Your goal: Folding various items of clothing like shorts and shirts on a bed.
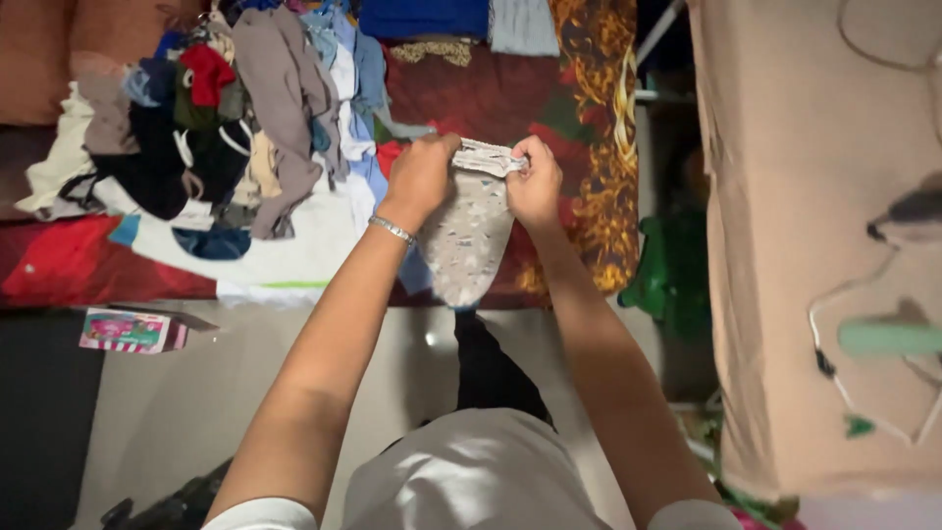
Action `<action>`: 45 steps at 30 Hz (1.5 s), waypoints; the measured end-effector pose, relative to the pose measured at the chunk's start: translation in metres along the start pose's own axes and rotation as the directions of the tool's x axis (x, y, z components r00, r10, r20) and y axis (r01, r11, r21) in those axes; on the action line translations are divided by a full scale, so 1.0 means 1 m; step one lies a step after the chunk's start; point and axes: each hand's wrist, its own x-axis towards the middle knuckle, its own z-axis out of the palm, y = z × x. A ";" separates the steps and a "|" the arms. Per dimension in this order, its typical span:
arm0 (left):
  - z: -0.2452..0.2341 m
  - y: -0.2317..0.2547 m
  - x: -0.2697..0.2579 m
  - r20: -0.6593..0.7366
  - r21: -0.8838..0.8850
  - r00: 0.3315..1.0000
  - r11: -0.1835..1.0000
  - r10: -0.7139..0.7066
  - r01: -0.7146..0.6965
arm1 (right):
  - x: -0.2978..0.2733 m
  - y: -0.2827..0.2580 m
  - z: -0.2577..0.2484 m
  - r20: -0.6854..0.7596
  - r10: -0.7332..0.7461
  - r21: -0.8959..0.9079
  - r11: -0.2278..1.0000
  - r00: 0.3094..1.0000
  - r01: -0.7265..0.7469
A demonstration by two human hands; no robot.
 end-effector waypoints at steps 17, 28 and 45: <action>0.235 -0.196 0.161 0.230 -0.201 0.850 0.832 -0.474 0.518 | 0.064 0.229 0.202 0.518 0.613 -0.217 0.769 0.596 -0.602; 0.390 -0.195 -0.011 0.405 -0.269 0.669 0.618 -0.623 0.739 | -0.156 0.240 0.202 0.466 0.864 -0.477 0.428 0.192 -0.768; 0.289 -0.138 0.032 0.451 -0.748 0.576 0.063 -0.682 0.661 | -0.036 0.076 0.150 0.312 0.798 0.360 0.403 0.516 -0.841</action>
